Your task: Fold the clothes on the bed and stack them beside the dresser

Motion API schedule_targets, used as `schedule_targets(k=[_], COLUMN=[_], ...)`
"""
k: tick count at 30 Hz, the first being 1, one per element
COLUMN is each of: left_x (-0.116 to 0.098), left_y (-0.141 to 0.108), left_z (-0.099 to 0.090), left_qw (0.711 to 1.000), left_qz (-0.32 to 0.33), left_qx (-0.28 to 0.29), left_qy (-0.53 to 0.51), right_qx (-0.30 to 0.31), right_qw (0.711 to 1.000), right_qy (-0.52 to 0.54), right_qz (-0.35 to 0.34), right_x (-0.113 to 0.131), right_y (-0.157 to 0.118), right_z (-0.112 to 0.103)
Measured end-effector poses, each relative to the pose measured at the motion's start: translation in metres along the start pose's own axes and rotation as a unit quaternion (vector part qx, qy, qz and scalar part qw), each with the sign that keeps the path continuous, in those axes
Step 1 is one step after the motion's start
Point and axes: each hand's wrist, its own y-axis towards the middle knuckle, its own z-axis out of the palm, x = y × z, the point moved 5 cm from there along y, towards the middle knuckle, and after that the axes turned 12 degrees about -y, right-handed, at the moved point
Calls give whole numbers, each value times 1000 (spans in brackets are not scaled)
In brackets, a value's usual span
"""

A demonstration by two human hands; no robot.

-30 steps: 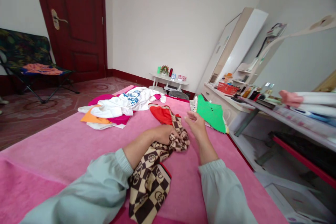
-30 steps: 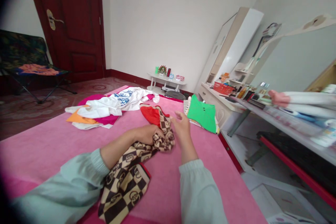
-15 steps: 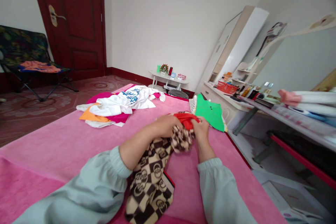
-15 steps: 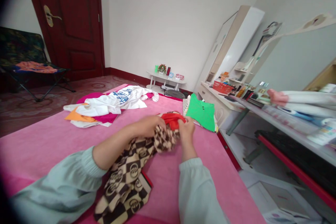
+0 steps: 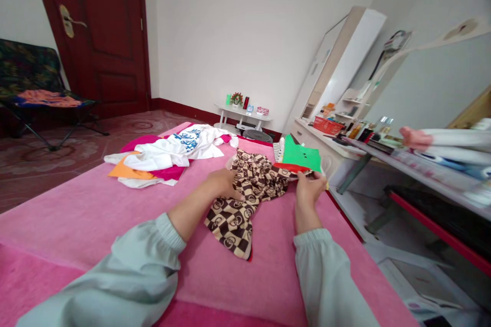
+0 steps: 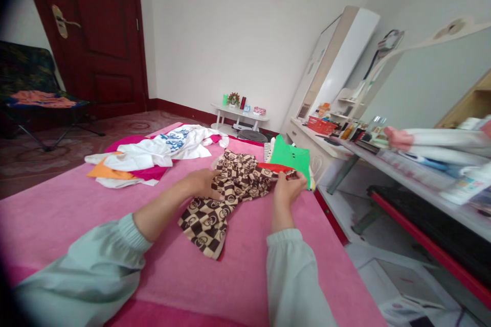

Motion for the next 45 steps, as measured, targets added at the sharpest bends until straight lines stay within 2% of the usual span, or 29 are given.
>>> schedule_targets(k=[2,3,4,5,8,10,12,14,16,17,19,20,21,22,23,24,25,27,28,29,31,33,36,40,41,43,45], left_x=[-5,-7,-9,-9,-1,13,31,47,61,67,76,79,81,82,82,81,80,77,76,75,73,72,71,68,67,64,59], left_y=[-1,-2,-3,-3,-4,-6,-9,-14,-17,-16,-11,-8,-5,-2,1,3,4,7,8,9,10,12,13,13,13,13,12], left_z=[8,10,11,11,-8,-32,-60,-83,-95,-97,-95,-93,-91,-89,-87,-86,-84,-82,-81,-80,-78,-77,-75,-72,-72,-70,-70], left_qw=[999,999,999,999,999,993,977,947,913,901,876,862,847,832,821,813,811,815,818,819,818,814,806,794,790,781,772], left_qz=[-5,-7,-8,-8,-31,-65,-92,-95,-87,-82,-68,-55,-38,-19,1,18,33,53,62,70,86,97,105,99,95,90,97], left_qx=[11,17,24,30,-11,-79,-183,-303,-399,-425,-459,-471,-481,-488,-492,-493,-490,-477,-469,-461,-452,-449,-446,-434,-431,-429,-425], left_qy=[35,37,35,33,42,59,67,53,4,-33,-129,-178,-223,-261,-290,-308,-318,-326,-328,-333,-345,-356,-375,-415,-425,-445,-463], right_qx=[-90,-99,-74,-24,137,208,247,280,368,455,641,700,736,746,732,697,645,515,463,448,457,493,512,474,488,542,591], right_qw=[990,981,971,960,908,868,847,846,831,798,694,651,624,622,647,691,747,851,883,892,888,868,853,875,869,837,803], right_qy=[-70,-107,-140,-169,-287,-367,-404,-385,-319,-271,-149,-92,-44,-10,9,11,2,-36,-43,-45,-39,-24,23,64,59,53,43], right_qz=[-80,-130,-182,-223,-274,-263,-242,-240,-267,-286,-293,-278,-260,-238,-216,-191,-162,-93,-62,-45,-34,-53,-92,-76,-63,-51,-67], right_x=[8,13,17,17,7,-1,4,26,61,80,113,125,133,136,133,125,112,78,60,45,23,12,15,27,29,32,36], right_y=[1,0,-3,-7,-21,-27,-30,-33,-44,-56,-84,-94,-100,-101,-97,-91,-81,-63,-58,-58,-65,-77,-89,-94,-99,-112,-126], right_z=[-12,-12,-7,2,29,39,38,28,16,11,-5,-13,-19,-21,-18,-11,-1,21,32,44,64,78,85,84,85,87,88])
